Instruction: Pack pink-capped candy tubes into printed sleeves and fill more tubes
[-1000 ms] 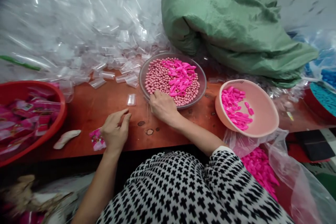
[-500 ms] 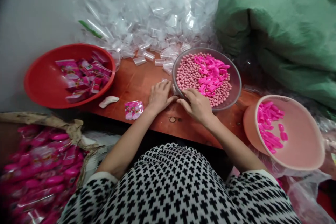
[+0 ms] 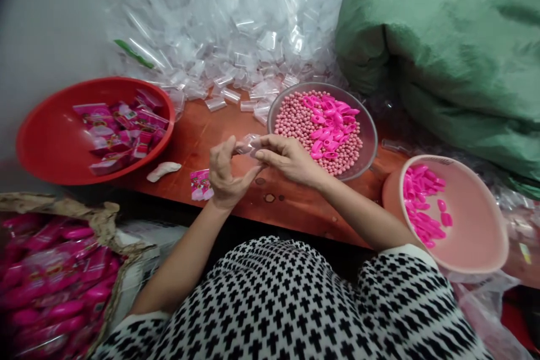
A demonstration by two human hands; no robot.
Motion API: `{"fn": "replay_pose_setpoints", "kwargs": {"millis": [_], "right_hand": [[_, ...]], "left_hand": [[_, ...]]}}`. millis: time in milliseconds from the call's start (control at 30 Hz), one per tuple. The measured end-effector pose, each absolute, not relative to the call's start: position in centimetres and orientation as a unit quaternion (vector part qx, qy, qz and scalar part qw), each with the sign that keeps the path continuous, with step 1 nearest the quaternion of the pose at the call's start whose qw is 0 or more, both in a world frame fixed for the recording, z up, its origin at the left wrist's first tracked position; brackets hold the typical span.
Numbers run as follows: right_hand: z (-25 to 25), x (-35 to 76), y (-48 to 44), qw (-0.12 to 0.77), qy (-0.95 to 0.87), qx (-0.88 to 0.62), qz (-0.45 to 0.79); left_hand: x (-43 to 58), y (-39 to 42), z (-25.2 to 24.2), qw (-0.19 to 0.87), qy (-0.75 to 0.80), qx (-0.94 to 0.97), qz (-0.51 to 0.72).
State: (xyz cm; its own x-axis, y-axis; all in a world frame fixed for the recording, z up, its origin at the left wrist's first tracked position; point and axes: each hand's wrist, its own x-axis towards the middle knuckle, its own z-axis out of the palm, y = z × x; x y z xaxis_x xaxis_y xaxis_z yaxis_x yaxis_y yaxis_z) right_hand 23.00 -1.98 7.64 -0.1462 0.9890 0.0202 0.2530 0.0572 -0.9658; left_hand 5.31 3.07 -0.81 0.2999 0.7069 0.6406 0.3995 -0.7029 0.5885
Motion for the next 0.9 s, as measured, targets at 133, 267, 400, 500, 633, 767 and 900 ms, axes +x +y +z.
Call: {"fn": "replay_pose_setpoints", "kwargs": {"millis": [133,267,400,500,633,767,900], "right_hand": [[8.1,25.2,-2.0,0.412,-0.613,-0.554,0.384],[9.6,29.9,-1.6,0.282,-0.657,-0.675,0.183],[10.2,32.7,-0.6,0.149,-0.661,-0.728,0.099],[9.5,32.7,0.0,0.105,-0.656,-0.728,0.166],[8.1,32.0,0.0,0.017,-0.672,-0.728,0.136],[7.3,32.1,-0.5,-0.009,-0.715,-0.697,0.046],[7.0,31.9,-0.7,-0.04,-0.744,-0.664,0.066]], "left_hand": [[7.1,2.5,0.6,0.185,0.28,0.82,0.464],[8.5,2.7,0.6,0.193,0.238,0.837,0.454],[9.1,3.2,-0.2,0.197,0.242,0.855,0.413],[9.5,3.1,-0.5,0.188,0.245,0.86,0.406],[9.0,2.9,-0.3,0.176,0.235,0.856,0.426],[7.1,5.2,-0.3,0.186,0.348,0.818,0.419],[6.7,8.3,-0.8,0.201,0.468,0.816,0.275]]}}
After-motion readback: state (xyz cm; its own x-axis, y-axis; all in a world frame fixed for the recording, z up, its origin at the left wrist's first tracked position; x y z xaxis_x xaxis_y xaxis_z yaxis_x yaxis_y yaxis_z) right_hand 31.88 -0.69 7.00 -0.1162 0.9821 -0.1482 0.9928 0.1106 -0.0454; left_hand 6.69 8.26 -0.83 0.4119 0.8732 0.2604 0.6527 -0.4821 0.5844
